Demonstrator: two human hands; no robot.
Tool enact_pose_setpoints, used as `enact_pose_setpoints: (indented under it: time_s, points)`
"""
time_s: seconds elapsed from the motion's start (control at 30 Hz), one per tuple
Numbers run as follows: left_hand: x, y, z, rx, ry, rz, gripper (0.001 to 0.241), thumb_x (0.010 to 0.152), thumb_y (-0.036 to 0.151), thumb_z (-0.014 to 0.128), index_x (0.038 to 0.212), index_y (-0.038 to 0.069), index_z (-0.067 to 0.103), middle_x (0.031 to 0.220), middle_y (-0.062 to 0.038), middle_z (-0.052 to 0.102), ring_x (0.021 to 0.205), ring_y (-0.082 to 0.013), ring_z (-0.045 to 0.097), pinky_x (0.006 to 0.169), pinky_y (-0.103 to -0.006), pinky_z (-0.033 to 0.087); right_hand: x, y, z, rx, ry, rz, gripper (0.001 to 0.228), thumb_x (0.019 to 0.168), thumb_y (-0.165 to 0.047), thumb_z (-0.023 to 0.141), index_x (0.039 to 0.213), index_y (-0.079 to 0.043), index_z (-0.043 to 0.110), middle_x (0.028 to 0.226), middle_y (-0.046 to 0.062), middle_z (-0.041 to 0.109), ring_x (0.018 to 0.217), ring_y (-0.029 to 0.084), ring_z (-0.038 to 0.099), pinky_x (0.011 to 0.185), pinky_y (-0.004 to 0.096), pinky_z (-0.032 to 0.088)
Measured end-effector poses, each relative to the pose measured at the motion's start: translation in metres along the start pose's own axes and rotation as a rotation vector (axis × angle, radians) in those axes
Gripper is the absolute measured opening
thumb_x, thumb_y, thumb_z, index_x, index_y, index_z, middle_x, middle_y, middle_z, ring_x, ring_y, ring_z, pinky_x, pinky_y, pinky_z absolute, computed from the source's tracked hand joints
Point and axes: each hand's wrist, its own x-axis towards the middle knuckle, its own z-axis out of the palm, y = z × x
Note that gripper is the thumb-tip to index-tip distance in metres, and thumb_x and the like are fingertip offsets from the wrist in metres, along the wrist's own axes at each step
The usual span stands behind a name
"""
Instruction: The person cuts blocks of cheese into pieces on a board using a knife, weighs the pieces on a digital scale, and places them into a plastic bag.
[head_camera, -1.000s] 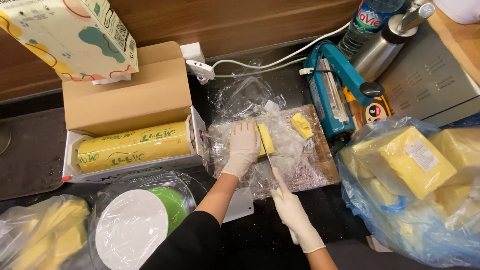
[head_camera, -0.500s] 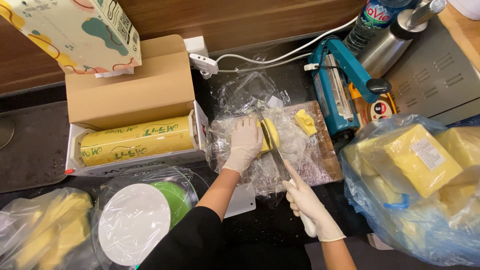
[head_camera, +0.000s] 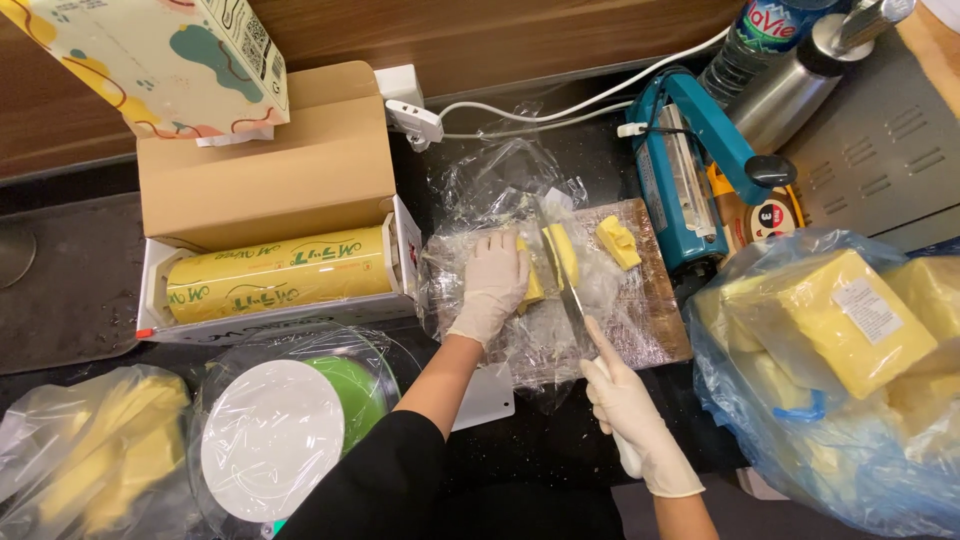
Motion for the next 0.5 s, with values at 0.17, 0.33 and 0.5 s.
enact_pose_setpoints:
  time_s: [0.17,0.33,0.5]
  points:
    - [0.002,0.002,0.005,0.066,0.046,0.030,0.043,0.089,0.030,0.052,0.124,0.007,0.057,0.103,-0.014,0.063,0.092,-0.0320,0.058,0.081,-0.0430,0.048,-0.006,-0.003,-0.005,-0.322,0.086,0.037,0.062,0.094,-0.035,0.041,0.151,-0.053,0.027,0.104,0.008,0.035,0.082,0.021,0.044,0.070,0.031,0.034]
    - [0.003,0.001,0.006,0.106,0.069,0.049,0.044,0.089,0.030,0.054,0.126,0.005,0.057,0.102,-0.014,0.064,0.090,-0.0308,0.059,0.081,-0.0414,0.049,0.067,0.078,0.010,-0.930,0.263,-0.110,0.057,0.100,-0.040,0.031,0.151,-0.056,0.013,0.075,0.009,0.061,0.066,0.030,0.060,0.059,0.043,0.042]
    - [0.002,0.001,-0.004,0.109,0.032,0.032,0.043,0.095,0.034,0.045,0.125,0.006,0.057,0.105,-0.014,0.064,0.091,-0.0302,0.059,0.079,-0.0419,0.048,0.096,0.110,0.018,-1.119,0.392,-0.212,0.057,0.099,-0.041,0.034,0.151,-0.051,0.013,0.101,0.013,0.056,0.075,0.033,0.064,0.051,0.049,0.050]
